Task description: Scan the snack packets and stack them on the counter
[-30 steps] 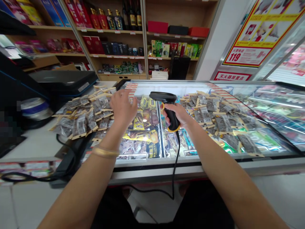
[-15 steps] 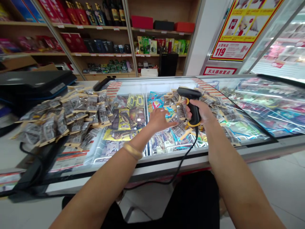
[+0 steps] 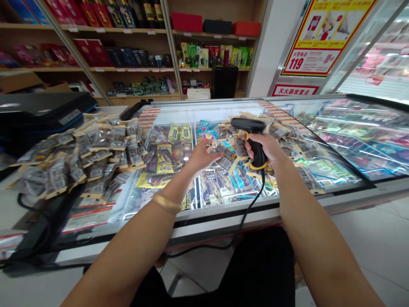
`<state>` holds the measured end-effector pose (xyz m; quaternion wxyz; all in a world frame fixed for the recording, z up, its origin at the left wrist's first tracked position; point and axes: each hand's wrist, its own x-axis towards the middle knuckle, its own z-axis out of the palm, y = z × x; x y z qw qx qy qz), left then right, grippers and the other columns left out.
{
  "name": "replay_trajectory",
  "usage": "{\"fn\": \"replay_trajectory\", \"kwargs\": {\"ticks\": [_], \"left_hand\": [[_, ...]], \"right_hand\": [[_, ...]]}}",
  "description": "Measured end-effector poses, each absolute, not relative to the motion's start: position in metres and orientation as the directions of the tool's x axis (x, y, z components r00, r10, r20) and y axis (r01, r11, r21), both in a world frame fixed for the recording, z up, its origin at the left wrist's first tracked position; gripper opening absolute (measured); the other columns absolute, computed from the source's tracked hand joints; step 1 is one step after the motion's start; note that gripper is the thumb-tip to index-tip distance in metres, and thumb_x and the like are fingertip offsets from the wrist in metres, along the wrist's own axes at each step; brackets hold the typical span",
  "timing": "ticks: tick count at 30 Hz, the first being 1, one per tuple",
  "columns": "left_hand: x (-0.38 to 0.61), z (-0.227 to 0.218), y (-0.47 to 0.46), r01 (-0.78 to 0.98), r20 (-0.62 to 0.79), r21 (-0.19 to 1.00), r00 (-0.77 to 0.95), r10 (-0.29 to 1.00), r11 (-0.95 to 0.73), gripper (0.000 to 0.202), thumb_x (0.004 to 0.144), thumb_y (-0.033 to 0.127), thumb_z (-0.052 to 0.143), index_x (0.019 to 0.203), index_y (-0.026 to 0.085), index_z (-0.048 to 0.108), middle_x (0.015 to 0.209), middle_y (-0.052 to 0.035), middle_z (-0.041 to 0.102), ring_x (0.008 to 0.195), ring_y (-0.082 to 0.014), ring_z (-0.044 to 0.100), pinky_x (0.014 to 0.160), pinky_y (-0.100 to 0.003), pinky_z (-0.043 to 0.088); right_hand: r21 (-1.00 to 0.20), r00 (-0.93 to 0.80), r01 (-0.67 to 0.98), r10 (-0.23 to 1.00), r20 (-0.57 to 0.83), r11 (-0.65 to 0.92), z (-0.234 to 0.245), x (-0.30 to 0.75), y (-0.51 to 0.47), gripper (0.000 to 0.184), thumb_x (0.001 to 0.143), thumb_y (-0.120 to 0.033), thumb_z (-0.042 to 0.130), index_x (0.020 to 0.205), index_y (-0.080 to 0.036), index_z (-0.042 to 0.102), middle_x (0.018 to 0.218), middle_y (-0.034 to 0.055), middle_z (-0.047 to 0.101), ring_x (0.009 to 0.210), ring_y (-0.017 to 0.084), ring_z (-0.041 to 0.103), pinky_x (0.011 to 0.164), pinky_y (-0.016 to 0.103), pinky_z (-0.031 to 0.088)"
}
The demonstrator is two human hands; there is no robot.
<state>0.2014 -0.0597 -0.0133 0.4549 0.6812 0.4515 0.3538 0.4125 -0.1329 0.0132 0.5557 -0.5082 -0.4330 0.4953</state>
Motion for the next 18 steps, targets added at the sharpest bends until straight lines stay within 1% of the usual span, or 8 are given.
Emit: {"fn": "replay_trajectory", "kwargs": {"ticks": [2,3,5,7,10,13,15,18], "left_hand": [[0.195,-0.007,-0.054,0.086,-0.074,0.995,0.239,0.968,0.055,0.022,0.076,0.015,0.076,0.093,0.021,0.063,0.083,-0.0015,0.07,0.068,-0.0151,0.065,0.07,-0.034,0.057],[0.193,-0.003,-0.052,-0.047,-0.141,0.987,0.192,0.971,0.152,0.018,0.078,0.013,0.074,0.089,0.021,0.062,0.08,0.0004,0.069,0.067,-0.0134,0.065,0.071,-0.033,0.057],[0.188,0.004,-0.047,-0.306,-0.202,0.924,0.117,0.972,0.229,0.02,0.078,0.008,0.071,0.082,0.021,0.056,0.075,0.0028,0.067,0.067,-0.0117,0.066,0.074,-0.031,0.059],[0.185,0.009,-0.045,-0.462,-0.261,0.841,0.107,0.959,0.28,0.026,0.075,0.003,0.07,0.078,0.021,0.051,0.071,0.0033,0.066,0.067,-0.0112,0.066,0.076,-0.029,0.06],[0.184,0.011,-0.043,-0.5,-0.337,0.779,0.175,0.925,0.379,0.028,0.074,-0.003,0.066,0.075,0.021,0.052,0.071,0.0015,0.066,0.068,-0.0112,0.066,0.077,-0.025,0.059],[0.185,0.009,-0.043,-0.485,-0.344,0.772,0.223,0.912,0.41,0.028,0.073,-0.007,0.061,0.076,0.02,0.055,0.075,0.0002,0.067,0.072,-0.0111,0.066,0.082,-0.026,0.057],[0.186,0.006,-0.042,-0.491,-0.32,0.779,0.224,0.921,0.39,0.024,0.075,-0.004,0.061,0.08,0.02,0.058,0.078,-0.0001,0.069,0.075,-0.0117,0.067,0.085,-0.028,0.056],[0.186,0.002,-0.04,-0.495,-0.263,0.808,0.183,0.947,0.32,0.013,0.082,0.008,0.061,0.082,0.021,0.058,0.077,0.0009,0.069,0.074,-0.0135,0.067,0.083,-0.03,0.056]], "right_hand": [[-0.994,0.143,-0.109,0.99,-0.014,0.002,0.013,0.411,-0.133,0.045,0.063,-0.049,0.087,0.086,-0.019,0.064,0.055,-0.0026,0.056,0.043,0.012,0.049,0.04,0.025,0.04],[-0.994,0.153,-0.113,0.988,-0.008,0.009,0.012,0.41,-0.133,0.045,0.063,-0.048,0.086,0.087,-0.018,0.064,0.055,-0.0029,0.056,0.043,0.011,0.049,0.04,0.025,0.04],[-0.991,0.173,-0.133,0.985,0.004,0.028,0.011,0.41,-0.133,0.044,0.063,-0.048,0.086,0.088,-0.018,0.064,0.056,-0.0031,0.056,0.042,0.011,0.049,0.04,0.025,0.04],[-0.988,0.162,-0.152,0.987,0.013,0.038,0.01,0.409,-0.133,0.043,0.065,-0.047,0.085,0.088,-0.018,0.064,0.057,-0.0028,0.057,0.042,0.011,0.049,0.04,0.024,0.04],[-0.988,0.089,-0.155,0.996,0.006,0.02,0.009,0.406,-0.135,0.042,0.067,-0.046,0.084,0.091,-0.018,0.064,0.059,-0.0022,0.059,0.043,0.011,0.051,0.041,0.024,0.04],[-0.991,0.024,-0.134,1.0,-0.002,0.001,0.011,0.398,-0.138,0.041,0.069,-0.046,0.083,0.091,-0.018,0.064,0.059,-0.0024,0.059,0.042,0.011,0.051,0.04,0.024,0.039],[-0.994,-0.026,-0.104,1.0,-0.011,-0.014,0.012,0.391,-0.139,0.041,0.069,-0.047,0.082,0.091,-0.017,0.063,0.058,-0.0026,0.058,0.041,0.011,0.05,0.038,0.024,0.037],[-0.998,-0.094,-0.045,0.995,-0.033,-0.038,0.013,0.383,-0.14,0.041,0.07,-0.046,0.082,0.092,-0.016,0.063,0.057,-0.0026,0.059,0.04,0.012,0.052,0.038,0.025,0.036]]}}
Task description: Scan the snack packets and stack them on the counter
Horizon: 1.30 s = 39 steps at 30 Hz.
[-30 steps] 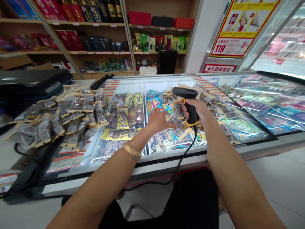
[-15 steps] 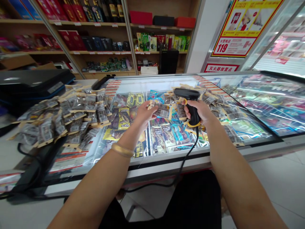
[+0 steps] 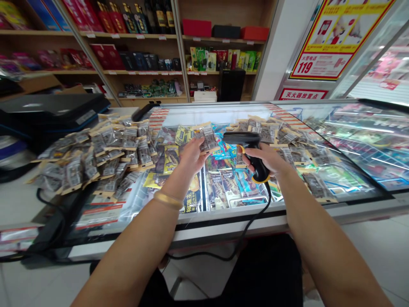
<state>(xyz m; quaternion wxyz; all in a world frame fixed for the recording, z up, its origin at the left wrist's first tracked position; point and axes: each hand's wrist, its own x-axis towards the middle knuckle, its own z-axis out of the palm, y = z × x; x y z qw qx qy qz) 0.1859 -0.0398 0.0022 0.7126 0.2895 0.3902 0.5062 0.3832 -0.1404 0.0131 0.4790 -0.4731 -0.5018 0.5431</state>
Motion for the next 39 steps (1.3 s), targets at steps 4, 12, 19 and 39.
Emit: {"fn": "replay_trajectory", "kwargs": {"ticks": [4,12,19,39], "left_hand": [[0.185,-0.001,-0.039,-0.461,-0.151,0.867,0.12,0.981,0.19,0.01,0.085,0.012,0.056,0.083,0.022,0.057,0.074,0.0033,0.068,0.077,-0.0149,0.07,0.083,-0.032,0.057],[0.185,-0.008,-0.035,-0.416,-0.11,0.899,0.095,0.989,0.139,0.015,0.085,0.015,0.055,0.096,0.023,0.063,0.088,0.0005,0.076,0.085,-0.0153,0.074,0.086,-0.031,0.058],[0.185,-0.008,-0.034,-0.427,-0.106,0.894,0.094,0.99,0.136,0.015,0.086,0.014,0.054,0.097,0.022,0.062,0.081,0.0014,0.074,0.075,-0.014,0.073,0.076,-0.027,0.058],[0.147,0.013,-0.025,-0.403,-0.026,0.915,-0.024,0.999,0.015,0.019,0.075,0.018,0.064,0.094,0.021,0.065,0.085,-0.0013,0.076,0.095,-0.0221,0.075,0.086,-0.035,0.06]], "right_hand": [[-0.998,-0.132,0.021,0.99,-0.057,-0.054,0.012,0.379,-0.14,0.041,0.069,-0.045,0.083,0.088,-0.015,0.062,0.055,-0.0024,0.058,0.04,0.012,0.053,0.04,0.026,0.039],[-0.996,-0.145,0.052,0.986,-0.081,-0.074,0.01,0.38,-0.139,0.038,0.07,-0.044,0.081,0.087,-0.017,0.06,0.055,-0.0028,0.059,0.039,0.012,0.053,0.042,0.025,0.04],[-0.996,-0.143,0.055,0.986,-0.082,-0.074,0.009,0.379,-0.139,0.036,0.071,-0.043,0.08,0.083,-0.017,0.06,0.054,-0.0023,0.058,0.039,0.012,0.052,0.042,0.026,0.041],[-0.998,-0.15,-0.052,0.989,-0.013,-0.021,0.021,0.35,-0.126,0.038,0.072,-0.045,0.081,0.09,-0.017,0.062,0.056,-0.0019,0.059,0.041,0.012,0.05,0.039,0.025,0.038]]}}
